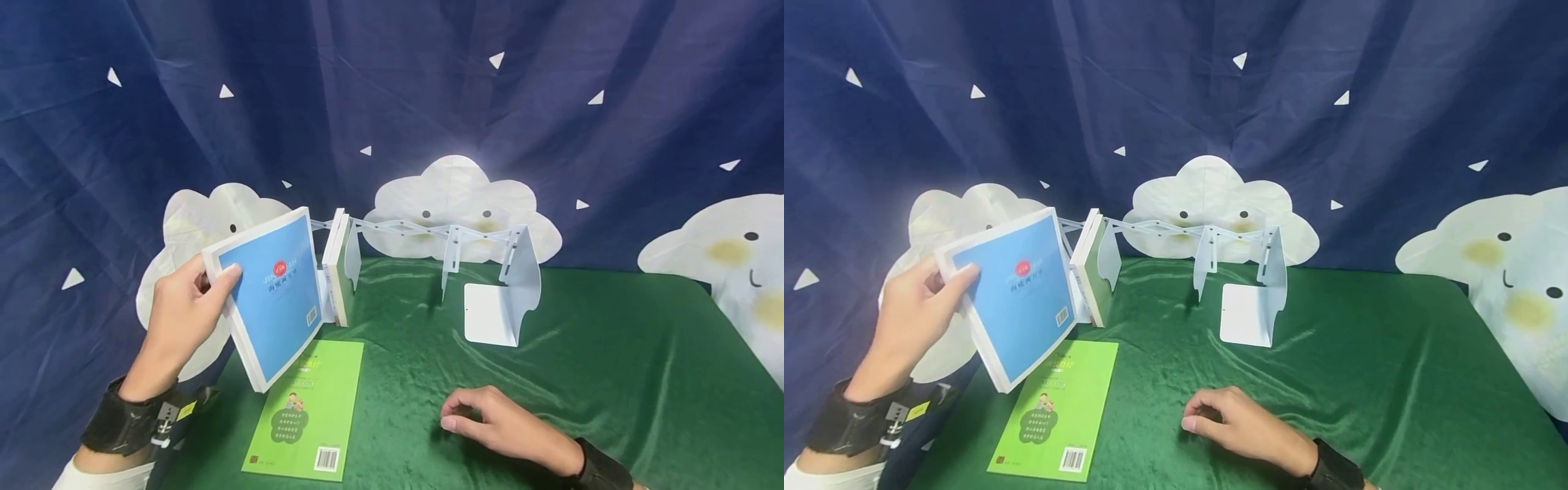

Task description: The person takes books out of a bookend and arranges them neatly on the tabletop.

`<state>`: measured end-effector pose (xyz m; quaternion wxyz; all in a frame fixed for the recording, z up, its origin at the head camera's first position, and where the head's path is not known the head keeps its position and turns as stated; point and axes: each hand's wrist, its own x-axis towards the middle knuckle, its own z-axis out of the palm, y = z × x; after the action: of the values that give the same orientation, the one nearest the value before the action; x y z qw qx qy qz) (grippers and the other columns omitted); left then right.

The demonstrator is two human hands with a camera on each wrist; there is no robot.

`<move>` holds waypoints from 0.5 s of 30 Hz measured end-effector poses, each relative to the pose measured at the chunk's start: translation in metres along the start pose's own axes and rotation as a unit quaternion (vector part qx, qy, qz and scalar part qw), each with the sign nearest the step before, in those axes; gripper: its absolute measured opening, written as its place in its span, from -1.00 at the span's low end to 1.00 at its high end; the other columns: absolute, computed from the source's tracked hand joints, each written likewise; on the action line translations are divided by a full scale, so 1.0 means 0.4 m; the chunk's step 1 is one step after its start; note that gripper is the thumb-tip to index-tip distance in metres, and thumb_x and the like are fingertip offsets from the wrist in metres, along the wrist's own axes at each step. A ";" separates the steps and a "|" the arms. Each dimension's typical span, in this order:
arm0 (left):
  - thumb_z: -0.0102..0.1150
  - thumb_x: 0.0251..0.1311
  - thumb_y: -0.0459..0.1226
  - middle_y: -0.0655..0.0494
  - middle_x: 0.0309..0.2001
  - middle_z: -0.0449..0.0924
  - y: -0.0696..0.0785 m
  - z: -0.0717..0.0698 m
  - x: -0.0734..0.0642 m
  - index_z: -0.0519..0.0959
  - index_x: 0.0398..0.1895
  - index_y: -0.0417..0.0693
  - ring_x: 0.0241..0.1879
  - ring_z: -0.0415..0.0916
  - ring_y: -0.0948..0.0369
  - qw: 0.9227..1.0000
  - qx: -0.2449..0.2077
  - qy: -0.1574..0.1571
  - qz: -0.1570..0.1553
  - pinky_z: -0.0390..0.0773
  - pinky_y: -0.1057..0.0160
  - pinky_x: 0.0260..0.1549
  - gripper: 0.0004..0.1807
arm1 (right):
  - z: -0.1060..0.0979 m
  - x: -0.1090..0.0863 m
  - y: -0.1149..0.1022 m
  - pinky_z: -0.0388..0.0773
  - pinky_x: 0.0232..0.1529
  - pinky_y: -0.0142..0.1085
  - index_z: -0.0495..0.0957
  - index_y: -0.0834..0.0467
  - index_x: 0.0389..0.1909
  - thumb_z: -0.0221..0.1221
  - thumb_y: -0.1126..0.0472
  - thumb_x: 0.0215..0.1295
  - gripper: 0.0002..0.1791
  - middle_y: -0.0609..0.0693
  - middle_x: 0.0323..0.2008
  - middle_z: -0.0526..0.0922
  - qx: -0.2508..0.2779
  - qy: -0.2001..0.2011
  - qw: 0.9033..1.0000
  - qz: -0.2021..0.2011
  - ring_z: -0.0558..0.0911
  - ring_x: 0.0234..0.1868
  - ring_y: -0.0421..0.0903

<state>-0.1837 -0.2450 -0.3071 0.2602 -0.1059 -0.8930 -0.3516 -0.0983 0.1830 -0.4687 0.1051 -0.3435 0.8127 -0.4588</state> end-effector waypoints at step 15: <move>0.07 0.34 -0.19 0.31 -0.34 0.70 -0.005 -0.032 -0.030 0.52 0.01 -0.17 -0.42 0.66 0.17 0.981 -0.138 -0.121 -0.061 0.64 0.31 -0.48 -0.71 | 0.004 0.018 -0.030 0.55 -0.19 -0.25 0.50 -0.01 -0.07 0.09 0.10 0.39 -0.84 -0.15 -0.22 0.64 0.037 0.011 0.999 0.014 0.59 -0.19 -0.21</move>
<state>-0.1694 -0.2554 -0.3066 0.1111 -0.1280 -0.8654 -0.4715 -0.0972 0.1731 -0.4588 0.1159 -0.3228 0.8009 -0.4908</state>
